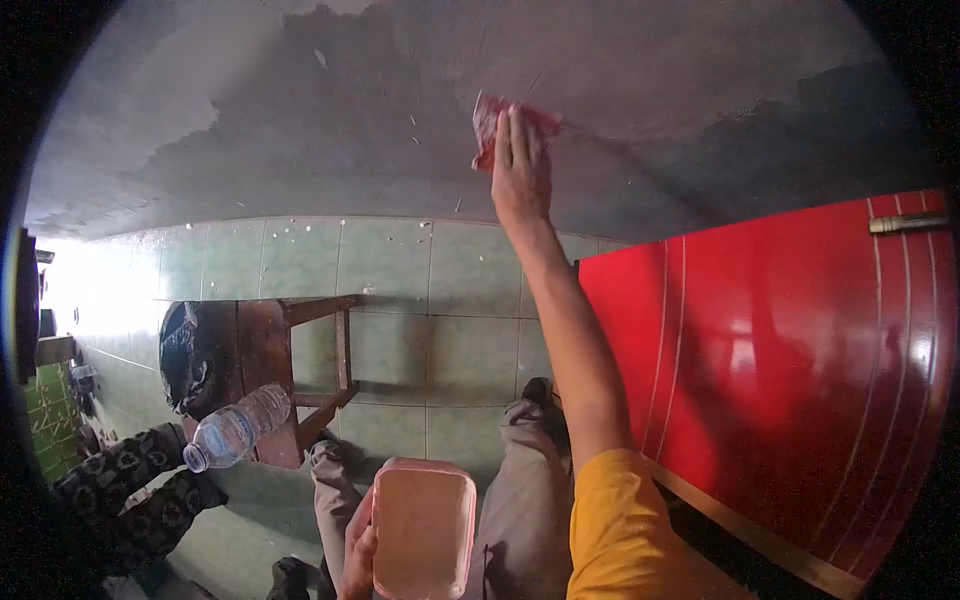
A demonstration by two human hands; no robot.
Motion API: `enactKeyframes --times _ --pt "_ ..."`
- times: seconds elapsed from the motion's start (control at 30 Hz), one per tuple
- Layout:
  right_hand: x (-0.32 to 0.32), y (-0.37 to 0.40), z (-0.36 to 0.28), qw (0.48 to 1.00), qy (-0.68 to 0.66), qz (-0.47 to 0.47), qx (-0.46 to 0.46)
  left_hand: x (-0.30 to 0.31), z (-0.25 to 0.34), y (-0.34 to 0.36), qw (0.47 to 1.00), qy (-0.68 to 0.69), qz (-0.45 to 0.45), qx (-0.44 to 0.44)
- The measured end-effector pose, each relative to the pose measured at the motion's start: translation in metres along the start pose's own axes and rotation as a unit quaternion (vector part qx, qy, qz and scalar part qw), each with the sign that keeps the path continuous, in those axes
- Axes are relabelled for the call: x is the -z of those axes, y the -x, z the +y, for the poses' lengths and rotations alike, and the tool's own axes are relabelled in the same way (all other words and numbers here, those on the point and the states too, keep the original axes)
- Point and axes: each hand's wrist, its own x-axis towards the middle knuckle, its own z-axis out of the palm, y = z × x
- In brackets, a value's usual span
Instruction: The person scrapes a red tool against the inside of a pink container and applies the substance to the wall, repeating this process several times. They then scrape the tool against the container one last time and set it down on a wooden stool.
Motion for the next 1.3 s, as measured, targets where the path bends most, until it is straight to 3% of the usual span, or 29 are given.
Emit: enactKeyframes --times 0.1,0.23,0.3,0.33,0.4,0.5,0.6,0.7,0.8,0.93,1.03,1.13,1.23,1.3 --pt "-0.034 0.053 -0.003 0.984 -0.077 -0.151 -0.063 0.006 -0.010 -0.002 1.000 0.007 0.021 -0.005" --pt "0.002 0.042 -0.019 0.903 -0.260 -0.216 -0.266 0.012 -0.011 0.001 0.998 0.026 0.056 -0.018" --pt "0.032 0.032 -0.026 0.824 -0.320 -0.257 -0.390 0.010 -0.002 0.007 0.997 0.026 0.071 -0.028" --pt "0.057 0.032 -0.038 0.719 -0.505 -0.159 -0.450 0.005 0.010 0.009 0.996 -0.002 0.079 -0.036" --pt "0.143 0.005 -0.064 0.503 -0.652 -0.169 -0.542 -0.009 0.046 0.013 0.995 -0.007 0.075 -0.060" --pt "0.266 -0.026 -0.112 0.433 -0.691 -0.180 -0.550 -0.012 0.098 0.034 0.993 -0.050 0.067 -0.080" --pt "0.360 -0.040 -0.161 0.375 -0.710 -0.203 -0.560 0.002 0.124 0.038 0.989 0.001 0.020 -0.149" --pt "0.418 -0.033 -0.204 0.428 -0.664 -0.189 -0.584 -0.002 0.184 0.068 0.973 -0.022 -0.067 -0.220" --pt "0.468 -0.038 -0.212 0.518 -0.601 -0.138 -0.592 -0.008 0.214 0.088 0.965 -0.059 -0.105 -0.232" --pt "0.510 -0.035 -0.183 0.528 -0.597 -0.064 -0.601 -0.039 0.234 0.111 0.959 -0.063 -0.164 -0.223" --pt "0.534 -0.041 -0.149 0.514 -0.625 -0.036 -0.587 -0.075 0.231 0.118 0.977 -0.004 -0.141 -0.162" --pt "0.551 -0.053 -0.137 0.516 -0.630 -0.045 -0.579 -0.110 0.217 0.119 0.961 -0.075 -0.146 -0.223" --pt "0.550 -0.041 -0.105 0.474 -0.689 -0.011 -0.549 -0.134 0.204 0.119 0.969 0.008 -0.177 -0.171" --pt "0.557 -0.040 -0.074 0.520 -0.651 -0.023 -0.552 -0.153 0.200 0.128 0.975 0.082 -0.156 -0.135"
